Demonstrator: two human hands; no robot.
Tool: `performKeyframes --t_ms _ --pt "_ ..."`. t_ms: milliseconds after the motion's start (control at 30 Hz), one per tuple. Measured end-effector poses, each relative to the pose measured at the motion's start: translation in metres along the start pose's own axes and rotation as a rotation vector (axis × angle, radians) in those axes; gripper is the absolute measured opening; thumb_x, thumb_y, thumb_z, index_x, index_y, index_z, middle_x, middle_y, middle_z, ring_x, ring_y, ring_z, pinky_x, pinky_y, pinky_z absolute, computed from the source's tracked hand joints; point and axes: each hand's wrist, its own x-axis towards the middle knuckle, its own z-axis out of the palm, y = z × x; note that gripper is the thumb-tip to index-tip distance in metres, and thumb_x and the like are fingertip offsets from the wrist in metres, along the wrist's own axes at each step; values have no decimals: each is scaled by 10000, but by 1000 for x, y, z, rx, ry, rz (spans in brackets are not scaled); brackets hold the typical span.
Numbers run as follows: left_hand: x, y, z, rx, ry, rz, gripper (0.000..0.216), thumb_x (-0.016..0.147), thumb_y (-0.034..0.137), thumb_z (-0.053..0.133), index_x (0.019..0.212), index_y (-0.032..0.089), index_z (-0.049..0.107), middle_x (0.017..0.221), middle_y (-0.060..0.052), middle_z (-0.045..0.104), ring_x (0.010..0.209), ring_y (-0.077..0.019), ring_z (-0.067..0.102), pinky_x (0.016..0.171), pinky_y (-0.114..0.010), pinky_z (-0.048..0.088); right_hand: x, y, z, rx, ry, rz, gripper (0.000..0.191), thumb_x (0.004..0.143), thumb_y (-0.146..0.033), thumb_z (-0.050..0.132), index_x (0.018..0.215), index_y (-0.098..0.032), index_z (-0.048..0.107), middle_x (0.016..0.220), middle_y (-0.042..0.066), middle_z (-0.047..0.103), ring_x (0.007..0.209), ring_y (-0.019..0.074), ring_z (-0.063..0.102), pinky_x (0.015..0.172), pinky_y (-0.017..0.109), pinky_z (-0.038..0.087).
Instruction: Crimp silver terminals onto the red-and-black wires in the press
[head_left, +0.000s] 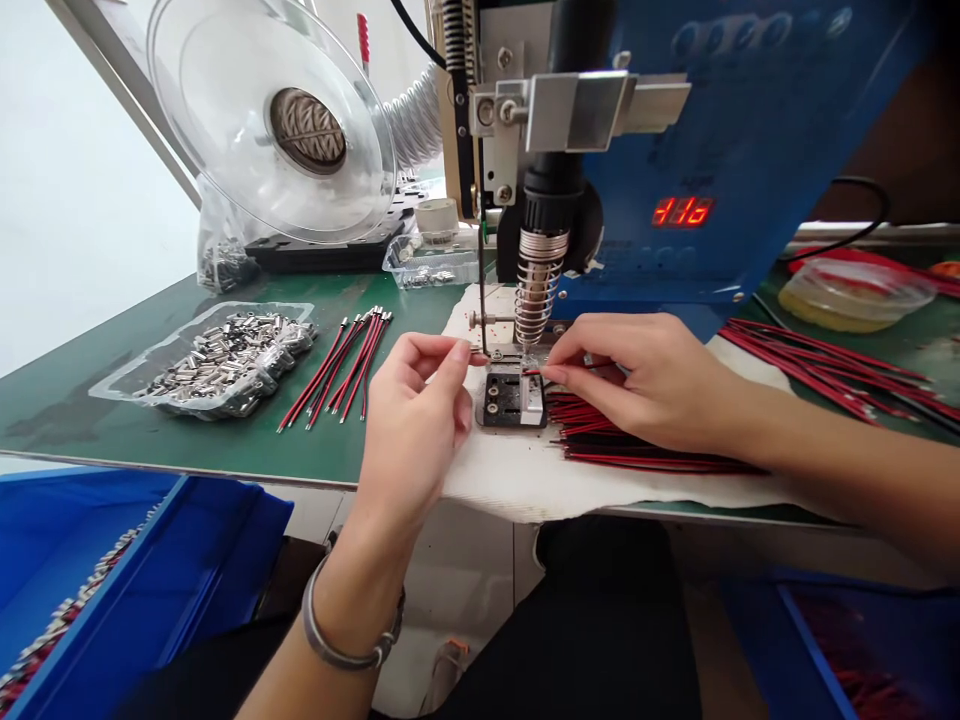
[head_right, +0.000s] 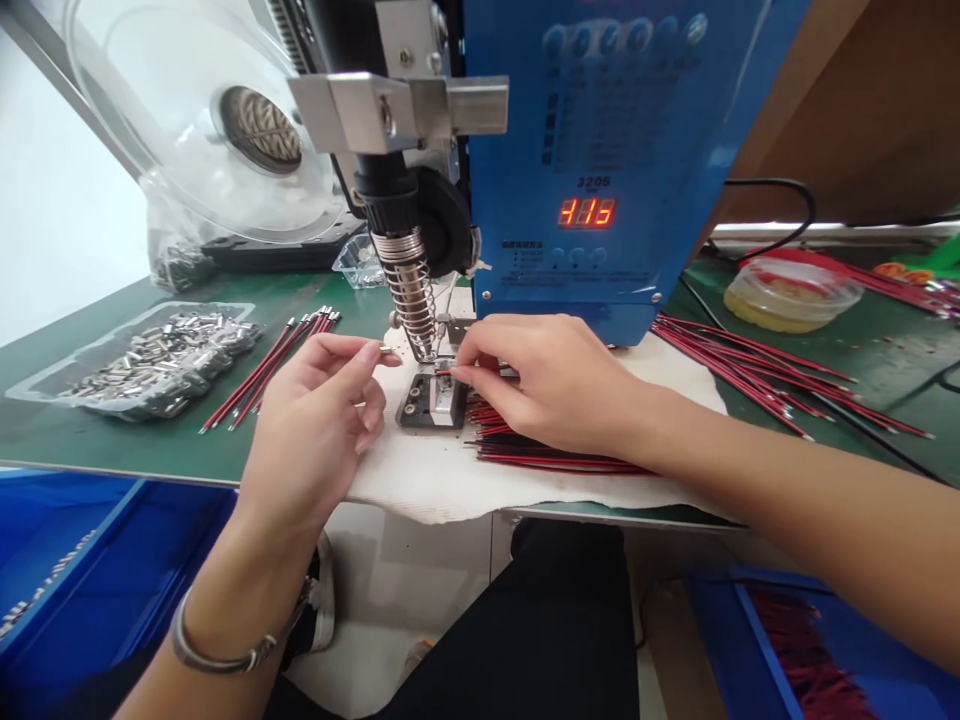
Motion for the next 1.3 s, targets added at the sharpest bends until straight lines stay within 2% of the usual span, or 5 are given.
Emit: performKeyframes --t_ms 100,233,333,900,1300 --pt "-2 1 -2 19 -1 2 206 874 291 833 838 174 667 816 3 695 461 -33 403 388 -189 271 0 0 1 10 24 -23 180 1018 -270 593 904 -204 716 814 20 749 665 155 630 640 291 428" --pt "-3 0 -4 158 -135 26 228 870 384 876 865 188 759 772 11 682 527 -51 388 457 -217 283 0 0 0 15 37 -31 170 1014 -258 597 899 -202 709 769 6 720 605 140 573 618 293 408" --pt "-3 0 -5 187 -171 26 206 881 390 868 864 205 779 713 22 642 551 -74 393 491 -240 289 0 -1 0 28 28 -30 163 1006 -253 605 885 -207 705 723 -6 687 558 134 516 598 305 394" --pt "-5 2 -1 263 -127 16 176 875 356 841 837 200 768 651 29 560 574 -102 378 538 -262 312 0 -2 1 13 18 0 169 1006 -262 591 892 -216 706 756 11 712 593 148 564 595 298 401" --pt "-4 1 1 290 -98 27 188 868 362 834 833 196 752 712 7 625 565 -103 395 512 -260 298 1 -4 2 1 33 7 188 1018 -282 593 878 -216 702 779 20 728 635 158 600 613 300 421"
